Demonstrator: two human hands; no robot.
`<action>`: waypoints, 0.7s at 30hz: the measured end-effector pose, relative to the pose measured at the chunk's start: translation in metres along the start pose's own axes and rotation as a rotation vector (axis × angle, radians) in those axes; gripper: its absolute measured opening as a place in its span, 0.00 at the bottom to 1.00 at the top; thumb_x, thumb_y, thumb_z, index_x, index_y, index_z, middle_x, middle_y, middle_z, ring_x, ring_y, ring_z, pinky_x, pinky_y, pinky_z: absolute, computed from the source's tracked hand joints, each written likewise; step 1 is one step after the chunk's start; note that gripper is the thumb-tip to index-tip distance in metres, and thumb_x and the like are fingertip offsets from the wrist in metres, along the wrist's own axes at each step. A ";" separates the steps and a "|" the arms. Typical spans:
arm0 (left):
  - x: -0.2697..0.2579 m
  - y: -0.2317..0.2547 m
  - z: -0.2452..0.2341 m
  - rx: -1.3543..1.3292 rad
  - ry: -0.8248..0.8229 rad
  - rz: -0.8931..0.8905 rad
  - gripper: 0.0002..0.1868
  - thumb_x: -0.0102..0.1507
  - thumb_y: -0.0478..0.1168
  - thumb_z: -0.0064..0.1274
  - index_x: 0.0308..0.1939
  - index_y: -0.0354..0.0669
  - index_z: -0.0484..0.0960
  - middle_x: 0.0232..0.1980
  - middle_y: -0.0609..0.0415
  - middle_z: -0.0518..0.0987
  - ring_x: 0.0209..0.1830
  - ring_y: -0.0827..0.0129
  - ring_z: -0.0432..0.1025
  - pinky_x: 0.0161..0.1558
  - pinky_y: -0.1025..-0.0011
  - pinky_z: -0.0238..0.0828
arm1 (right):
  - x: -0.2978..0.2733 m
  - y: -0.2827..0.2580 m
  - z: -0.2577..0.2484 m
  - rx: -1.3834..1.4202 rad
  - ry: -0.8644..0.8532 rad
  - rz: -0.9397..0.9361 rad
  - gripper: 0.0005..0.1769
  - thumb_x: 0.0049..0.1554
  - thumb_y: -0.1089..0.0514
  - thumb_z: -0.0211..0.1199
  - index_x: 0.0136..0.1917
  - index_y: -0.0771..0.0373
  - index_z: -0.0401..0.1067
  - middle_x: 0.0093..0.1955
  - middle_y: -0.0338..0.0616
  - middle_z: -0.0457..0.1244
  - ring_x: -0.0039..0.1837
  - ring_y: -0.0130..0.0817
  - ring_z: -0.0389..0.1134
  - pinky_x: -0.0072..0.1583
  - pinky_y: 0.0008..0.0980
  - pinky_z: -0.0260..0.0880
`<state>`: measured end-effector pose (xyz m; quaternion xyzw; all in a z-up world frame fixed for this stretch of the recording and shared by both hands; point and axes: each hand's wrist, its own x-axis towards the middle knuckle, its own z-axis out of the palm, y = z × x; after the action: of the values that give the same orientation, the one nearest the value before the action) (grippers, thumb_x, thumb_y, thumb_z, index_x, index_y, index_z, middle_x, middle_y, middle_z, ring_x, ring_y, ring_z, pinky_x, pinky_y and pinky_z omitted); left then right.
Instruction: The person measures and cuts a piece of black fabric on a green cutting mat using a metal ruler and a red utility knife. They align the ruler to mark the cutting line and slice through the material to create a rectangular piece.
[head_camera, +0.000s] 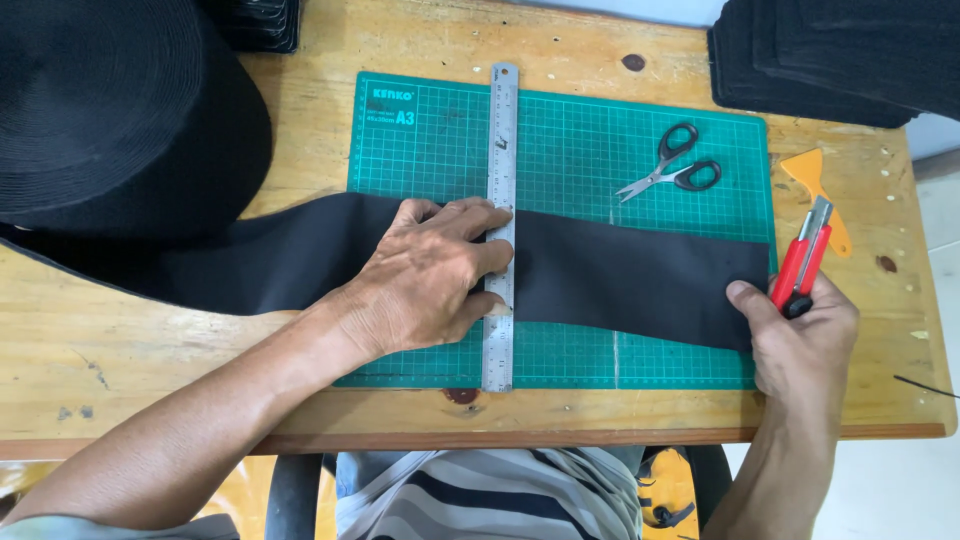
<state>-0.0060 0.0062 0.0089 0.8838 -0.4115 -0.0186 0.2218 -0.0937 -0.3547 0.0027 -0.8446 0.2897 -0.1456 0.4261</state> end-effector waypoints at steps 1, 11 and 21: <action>0.000 0.000 0.000 0.000 -0.001 0.000 0.17 0.54 0.51 0.69 0.41 0.52 0.82 0.69 0.50 0.72 0.72 0.56 0.64 0.54 0.46 0.56 | -0.001 -0.003 0.001 0.000 0.000 0.001 0.22 0.58 0.60 0.72 0.36 0.54 0.57 0.35 0.30 0.47 0.37 0.23 0.46 0.41 0.25 0.49; 0.000 0.000 0.000 -0.001 -0.012 -0.006 0.18 0.54 0.50 0.69 0.42 0.51 0.82 0.70 0.50 0.72 0.73 0.55 0.64 0.56 0.46 0.57 | 0.012 0.003 0.004 0.095 0.088 -0.058 0.17 0.60 0.61 0.75 0.41 0.55 0.65 0.36 0.31 0.53 0.37 0.21 0.53 0.41 0.26 0.57; 0.000 -0.001 0.004 0.020 0.009 -0.004 0.18 0.54 0.51 0.70 0.41 0.52 0.83 0.69 0.51 0.72 0.72 0.57 0.65 0.56 0.47 0.57 | -0.055 -0.092 -0.005 0.152 -0.251 -0.145 0.29 0.64 0.62 0.62 0.72 0.65 0.53 0.32 0.47 0.58 0.28 0.33 0.56 0.31 0.30 0.57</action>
<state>-0.0061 0.0054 0.0047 0.8869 -0.4089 -0.0108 0.2148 -0.1055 -0.2810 0.0794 -0.8401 0.1608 -0.0908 0.5100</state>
